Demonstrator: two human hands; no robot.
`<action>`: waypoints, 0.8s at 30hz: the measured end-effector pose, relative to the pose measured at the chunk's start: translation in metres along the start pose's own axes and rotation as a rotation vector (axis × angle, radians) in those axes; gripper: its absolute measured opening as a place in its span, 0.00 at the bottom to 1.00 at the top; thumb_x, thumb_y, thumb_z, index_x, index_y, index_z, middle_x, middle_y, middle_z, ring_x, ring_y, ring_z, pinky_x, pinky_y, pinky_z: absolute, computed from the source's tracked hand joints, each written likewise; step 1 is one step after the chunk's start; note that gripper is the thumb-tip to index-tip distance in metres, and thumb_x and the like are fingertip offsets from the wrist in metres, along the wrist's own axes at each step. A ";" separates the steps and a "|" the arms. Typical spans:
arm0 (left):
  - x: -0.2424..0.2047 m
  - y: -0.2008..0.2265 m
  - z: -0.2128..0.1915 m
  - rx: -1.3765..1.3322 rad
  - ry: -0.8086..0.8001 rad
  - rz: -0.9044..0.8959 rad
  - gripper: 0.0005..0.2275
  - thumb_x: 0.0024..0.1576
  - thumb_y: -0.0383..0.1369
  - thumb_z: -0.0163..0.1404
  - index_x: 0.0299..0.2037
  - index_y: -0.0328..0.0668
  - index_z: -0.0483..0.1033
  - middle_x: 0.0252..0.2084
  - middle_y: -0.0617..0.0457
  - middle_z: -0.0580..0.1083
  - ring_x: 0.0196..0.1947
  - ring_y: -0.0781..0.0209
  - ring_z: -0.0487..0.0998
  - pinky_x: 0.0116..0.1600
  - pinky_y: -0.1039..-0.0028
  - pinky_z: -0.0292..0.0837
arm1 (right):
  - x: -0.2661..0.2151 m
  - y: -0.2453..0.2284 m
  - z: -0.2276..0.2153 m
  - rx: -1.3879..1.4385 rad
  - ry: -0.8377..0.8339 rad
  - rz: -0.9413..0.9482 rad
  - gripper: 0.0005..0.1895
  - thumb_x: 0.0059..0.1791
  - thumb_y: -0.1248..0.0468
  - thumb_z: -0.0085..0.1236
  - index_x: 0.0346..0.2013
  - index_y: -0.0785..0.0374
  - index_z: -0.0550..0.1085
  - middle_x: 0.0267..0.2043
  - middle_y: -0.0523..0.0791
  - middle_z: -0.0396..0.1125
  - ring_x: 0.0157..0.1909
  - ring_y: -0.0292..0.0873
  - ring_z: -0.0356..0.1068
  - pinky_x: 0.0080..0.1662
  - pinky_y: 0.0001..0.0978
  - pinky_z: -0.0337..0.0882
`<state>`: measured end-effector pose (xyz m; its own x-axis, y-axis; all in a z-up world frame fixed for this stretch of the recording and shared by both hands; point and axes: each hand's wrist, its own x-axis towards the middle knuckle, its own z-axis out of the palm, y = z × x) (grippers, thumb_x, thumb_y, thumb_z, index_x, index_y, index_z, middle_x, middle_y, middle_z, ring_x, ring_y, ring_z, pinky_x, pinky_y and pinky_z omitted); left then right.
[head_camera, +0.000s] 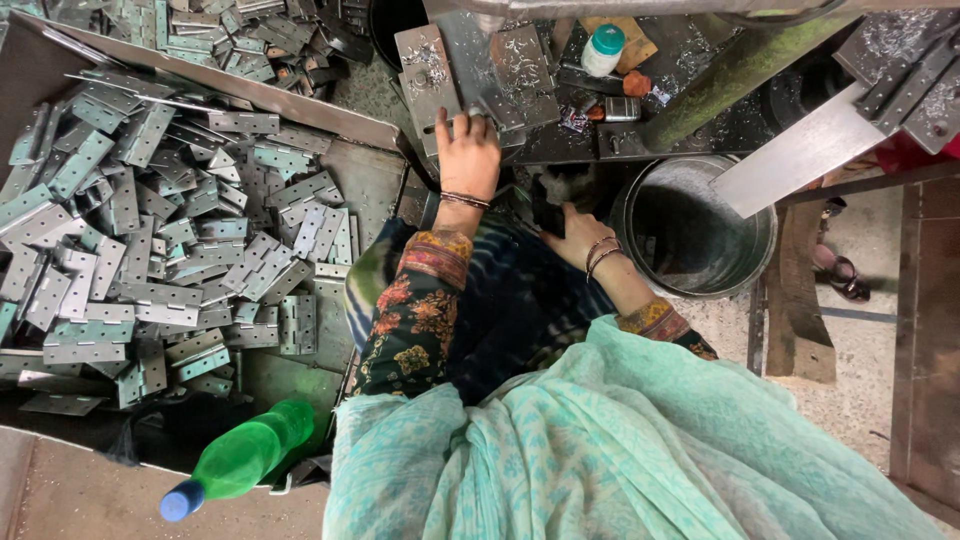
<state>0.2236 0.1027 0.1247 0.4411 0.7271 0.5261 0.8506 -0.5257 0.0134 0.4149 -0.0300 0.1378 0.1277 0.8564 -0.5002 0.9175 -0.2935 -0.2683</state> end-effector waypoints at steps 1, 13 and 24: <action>0.004 -0.006 -0.008 -0.049 0.030 -0.035 0.12 0.55 0.29 0.52 0.48 0.34 0.81 0.54 0.43 0.77 0.56 0.47 0.71 0.71 0.45 0.54 | 0.002 0.002 0.001 0.014 -0.006 0.005 0.39 0.49 0.39 0.54 0.62 0.65 0.64 0.50 0.62 0.72 0.52 0.65 0.73 0.54 0.53 0.73; 0.017 -0.029 0.036 -1.279 -0.027 -0.576 0.06 0.52 0.25 0.61 0.39 0.37 0.86 0.35 0.47 0.83 0.31 0.65 0.82 0.39 0.76 0.76 | 0.092 -0.001 -0.021 1.186 0.459 -0.394 0.26 0.51 0.68 0.64 0.62 0.66 0.68 0.52 0.47 0.70 0.51 0.40 0.75 0.46 0.33 0.78; 0.021 -0.058 0.001 -0.217 -0.174 -0.457 0.26 0.51 0.39 0.59 0.61 0.45 0.74 0.69 0.49 0.66 0.65 0.47 0.64 0.64 0.50 0.61 | 0.077 -0.053 -0.026 -0.051 0.757 -0.695 0.23 0.41 0.75 0.64 0.50 0.64 0.73 0.52 0.49 0.65 0.57 0.55 0.66 0.54 0.42 0.73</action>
<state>0.1838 0.1485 0.1345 0.0959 0.9562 0.2766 0.8967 -0.2036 0.3931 0.3857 0.0624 0.1349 -0.2501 0.8784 0.4072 0.8918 0.3727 -0.2564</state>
